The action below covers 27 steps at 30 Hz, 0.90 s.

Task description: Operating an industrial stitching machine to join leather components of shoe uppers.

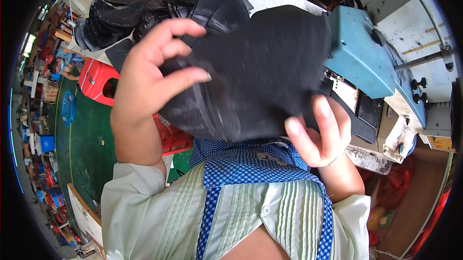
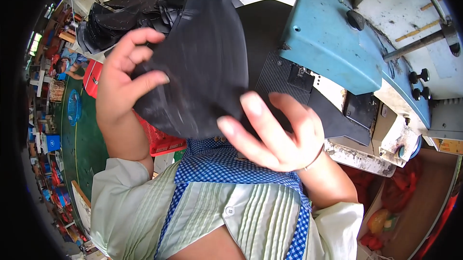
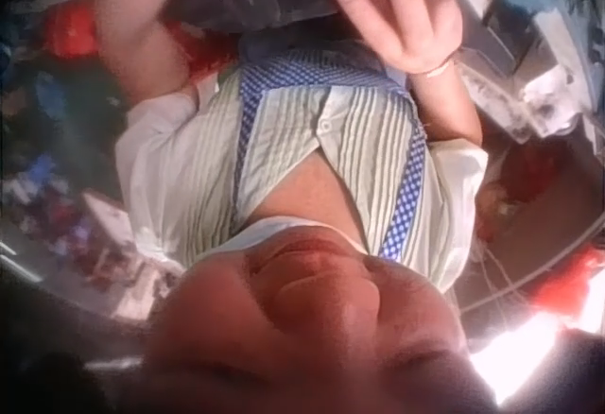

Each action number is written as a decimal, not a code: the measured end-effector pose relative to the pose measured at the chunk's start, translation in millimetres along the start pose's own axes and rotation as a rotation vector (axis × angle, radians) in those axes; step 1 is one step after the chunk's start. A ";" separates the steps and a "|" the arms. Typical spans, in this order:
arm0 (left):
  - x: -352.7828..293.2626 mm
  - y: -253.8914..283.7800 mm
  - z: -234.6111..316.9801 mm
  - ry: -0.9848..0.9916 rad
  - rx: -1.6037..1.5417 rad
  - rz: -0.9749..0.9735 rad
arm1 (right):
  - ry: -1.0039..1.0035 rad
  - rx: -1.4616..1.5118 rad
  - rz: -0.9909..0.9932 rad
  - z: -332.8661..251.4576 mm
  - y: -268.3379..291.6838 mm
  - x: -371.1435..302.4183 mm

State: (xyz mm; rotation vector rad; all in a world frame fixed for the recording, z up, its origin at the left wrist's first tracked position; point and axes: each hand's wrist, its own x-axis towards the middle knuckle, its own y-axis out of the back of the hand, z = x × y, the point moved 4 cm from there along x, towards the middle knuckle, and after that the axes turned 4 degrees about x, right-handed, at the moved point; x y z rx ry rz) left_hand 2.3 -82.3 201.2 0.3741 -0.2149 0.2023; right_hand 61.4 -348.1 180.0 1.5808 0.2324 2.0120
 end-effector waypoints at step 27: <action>34.3 -132.0 12.8 -0.442 0.681 -0.455 | -0.523 0.301 -0.577 36.3 15.7 -33.4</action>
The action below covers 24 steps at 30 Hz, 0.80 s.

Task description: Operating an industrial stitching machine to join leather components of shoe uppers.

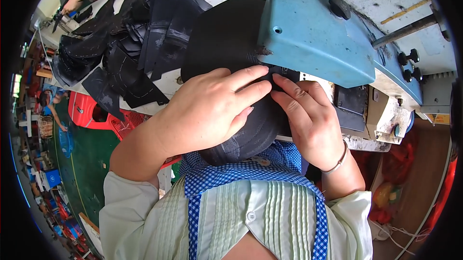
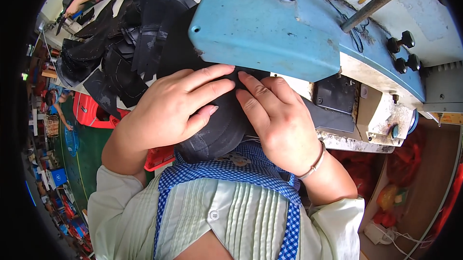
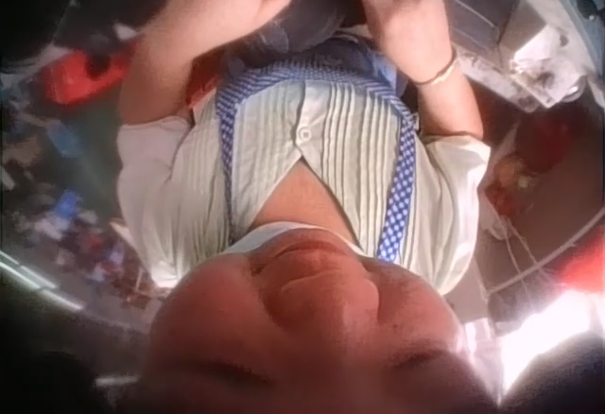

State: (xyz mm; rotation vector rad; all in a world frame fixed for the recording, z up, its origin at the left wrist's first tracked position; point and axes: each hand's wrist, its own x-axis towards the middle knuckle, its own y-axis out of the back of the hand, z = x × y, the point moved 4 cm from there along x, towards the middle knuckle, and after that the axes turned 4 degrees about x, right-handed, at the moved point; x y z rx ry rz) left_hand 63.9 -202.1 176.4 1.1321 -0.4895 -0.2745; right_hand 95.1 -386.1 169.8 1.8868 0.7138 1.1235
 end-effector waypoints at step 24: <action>15.9 -7.1 -4.9 -0.034 0.017 0.106 | -0.090 0.053 0.099 12.9 3.9 -0.8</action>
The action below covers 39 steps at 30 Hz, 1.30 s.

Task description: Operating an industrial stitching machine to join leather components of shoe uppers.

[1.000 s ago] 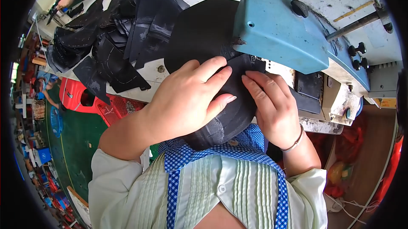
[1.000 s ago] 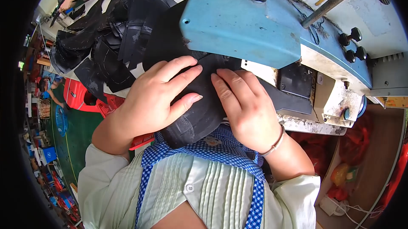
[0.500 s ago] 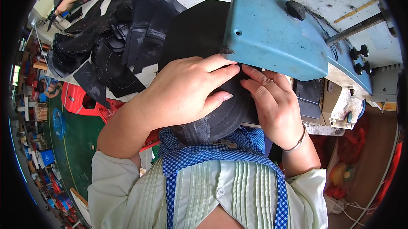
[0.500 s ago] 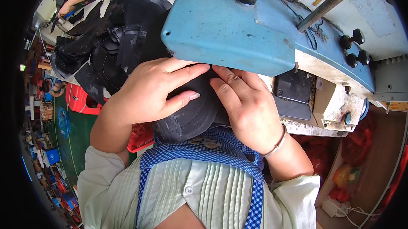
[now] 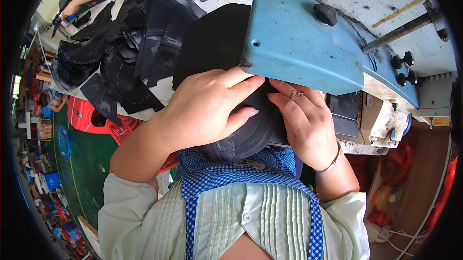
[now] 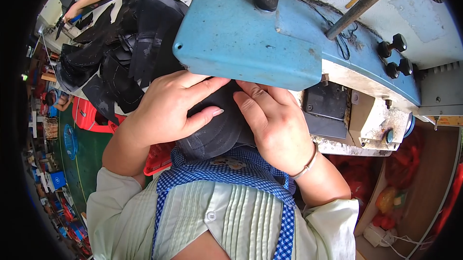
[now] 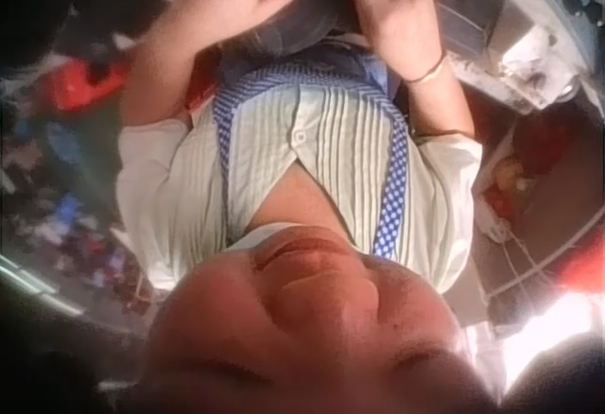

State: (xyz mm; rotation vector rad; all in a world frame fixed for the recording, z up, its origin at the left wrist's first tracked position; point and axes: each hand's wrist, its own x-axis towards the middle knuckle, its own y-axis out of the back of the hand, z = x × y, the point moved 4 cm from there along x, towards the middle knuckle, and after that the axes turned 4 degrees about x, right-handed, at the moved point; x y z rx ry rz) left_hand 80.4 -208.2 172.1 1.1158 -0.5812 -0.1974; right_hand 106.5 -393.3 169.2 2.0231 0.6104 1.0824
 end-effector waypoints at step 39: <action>16.4 6.0 -22.6 -0.056 -0.110 0.109 | 0.026 -0.003 0.060 1.3 -2.9 -3.4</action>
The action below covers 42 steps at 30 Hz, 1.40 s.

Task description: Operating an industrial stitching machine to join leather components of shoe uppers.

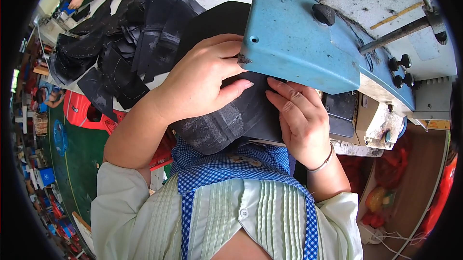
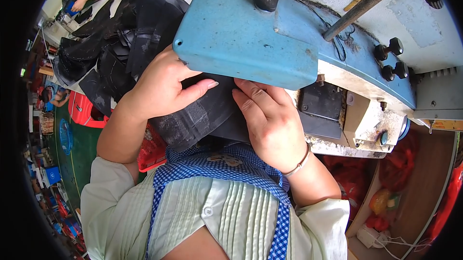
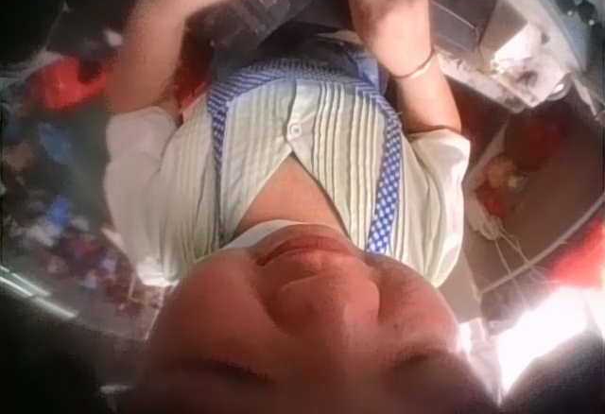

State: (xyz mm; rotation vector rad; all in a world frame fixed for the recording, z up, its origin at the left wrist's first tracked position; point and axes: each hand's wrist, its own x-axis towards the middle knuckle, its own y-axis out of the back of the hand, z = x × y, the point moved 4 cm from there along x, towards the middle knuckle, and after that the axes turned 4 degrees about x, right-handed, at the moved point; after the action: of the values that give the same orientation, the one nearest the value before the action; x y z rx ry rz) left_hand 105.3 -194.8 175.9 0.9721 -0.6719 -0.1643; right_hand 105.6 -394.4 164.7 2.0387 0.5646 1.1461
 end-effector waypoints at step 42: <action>-14.3 -11.7 8.1 -0.041 -0.016 -0.002 | -0.013 -0.009 0.012 -0.3 0.4 0.9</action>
State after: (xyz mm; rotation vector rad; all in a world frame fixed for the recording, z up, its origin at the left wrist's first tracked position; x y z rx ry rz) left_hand 91.1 -201.2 163.1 0.9559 -0.7063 -0.1918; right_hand 105.8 -393.9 165.6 2.0423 0.5406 1.1399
